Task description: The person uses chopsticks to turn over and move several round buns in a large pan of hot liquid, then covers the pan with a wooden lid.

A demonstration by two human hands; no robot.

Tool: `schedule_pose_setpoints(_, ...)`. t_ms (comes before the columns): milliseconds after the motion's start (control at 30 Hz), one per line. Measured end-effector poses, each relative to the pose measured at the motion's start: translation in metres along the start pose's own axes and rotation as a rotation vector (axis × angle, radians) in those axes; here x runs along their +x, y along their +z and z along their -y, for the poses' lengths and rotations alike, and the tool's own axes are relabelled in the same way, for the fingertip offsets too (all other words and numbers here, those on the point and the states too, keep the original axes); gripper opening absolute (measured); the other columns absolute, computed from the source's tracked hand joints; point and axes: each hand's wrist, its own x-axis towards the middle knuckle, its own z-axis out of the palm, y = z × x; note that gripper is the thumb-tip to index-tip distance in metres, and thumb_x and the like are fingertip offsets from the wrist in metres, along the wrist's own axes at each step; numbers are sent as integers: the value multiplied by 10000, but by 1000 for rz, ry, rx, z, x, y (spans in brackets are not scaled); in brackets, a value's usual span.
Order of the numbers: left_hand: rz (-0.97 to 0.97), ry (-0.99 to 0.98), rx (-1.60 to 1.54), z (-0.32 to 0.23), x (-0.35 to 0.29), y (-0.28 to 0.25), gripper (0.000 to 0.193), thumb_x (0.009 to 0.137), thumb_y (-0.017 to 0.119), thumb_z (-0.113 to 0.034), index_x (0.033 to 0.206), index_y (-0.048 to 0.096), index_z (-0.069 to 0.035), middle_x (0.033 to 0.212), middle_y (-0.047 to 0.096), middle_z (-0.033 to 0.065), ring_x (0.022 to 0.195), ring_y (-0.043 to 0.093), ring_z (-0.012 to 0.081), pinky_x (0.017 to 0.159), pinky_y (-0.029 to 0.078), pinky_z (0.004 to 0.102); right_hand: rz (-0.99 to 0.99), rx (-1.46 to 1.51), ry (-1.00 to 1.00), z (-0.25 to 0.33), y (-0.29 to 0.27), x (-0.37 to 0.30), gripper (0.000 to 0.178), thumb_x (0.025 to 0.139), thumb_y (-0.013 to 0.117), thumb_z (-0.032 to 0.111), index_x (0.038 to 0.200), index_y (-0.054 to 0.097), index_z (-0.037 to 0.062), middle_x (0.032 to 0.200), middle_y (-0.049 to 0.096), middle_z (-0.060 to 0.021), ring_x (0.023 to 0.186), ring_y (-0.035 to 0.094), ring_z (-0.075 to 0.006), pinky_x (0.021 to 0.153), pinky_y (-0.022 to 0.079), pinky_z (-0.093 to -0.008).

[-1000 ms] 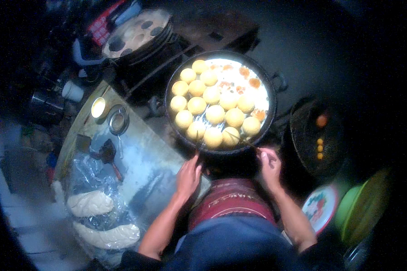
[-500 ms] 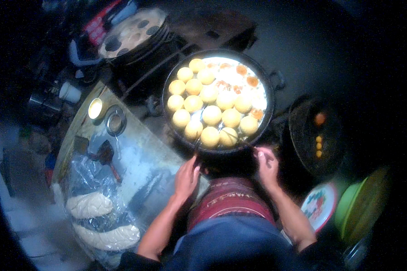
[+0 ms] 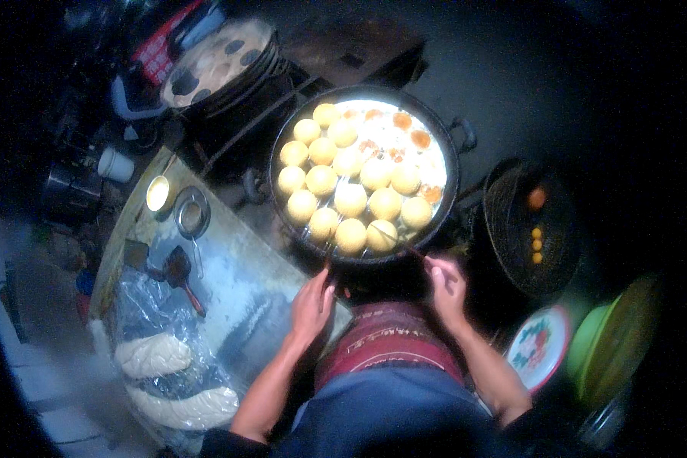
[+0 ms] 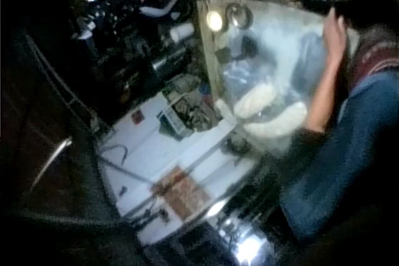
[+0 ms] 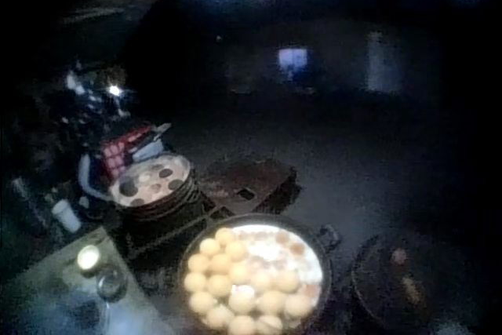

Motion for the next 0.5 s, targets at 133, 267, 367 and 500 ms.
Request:
schedule_pose_setpoints(133, -6, 16, 1, 3, 2, 3, 472, 1059, 680, -194, 1492, 600, -23, 1337, 710, 265, 1203, 687, 454, 1034, 551, 508, -12, -70, -7, 3, -9, -7, 207, 1115, 617, 84, 1257, 752, 13, 1227, 758, -71, 1112, 689, -138, 998, 527, -292)
schedule_pose_setpoints(267, -3, -35, -17, 1, 2, -2, 447, 1078, 668, -216, 1476, 623, -17, 1336, 719, 265, 1205, 695, 450, 1038, 545, 497, -39, 43, 51, 5, -14, -15, 204, 1121, 611, 92, 1244, 726, -22, 1230, 721, -95, 1132, 692, -166, 1037, 583, -333)
schedule_pose_setpoints(367, -21, -10, -8, 5, 2, 5, 443, 1078, 668, -215, 1469, 626, -11, 1334, 720, 266, 1202, 697, 449, 1040, 545, 500, -57, 154, 95, 1, -19, -15, 215, 1129, 596, 102, 1251, 699, -43, 1228, 689, -103, 1145, 695, -194, 1065, 631, -399)
schedule_pose_setpoints(500, -17, -5, -10, 3, 4, 3, 455, 1076, 662, -219, 1478, 617, -12, 1351, 710, 264, 1216, 688, 452, 1056, 544, 511, -106, 231, 167, -3, -18, -9, 219, 1133, 592, 108, 1243, 691, -55, 1218, 690, -119, 1132, 704, -206, 1065, 638, -418)
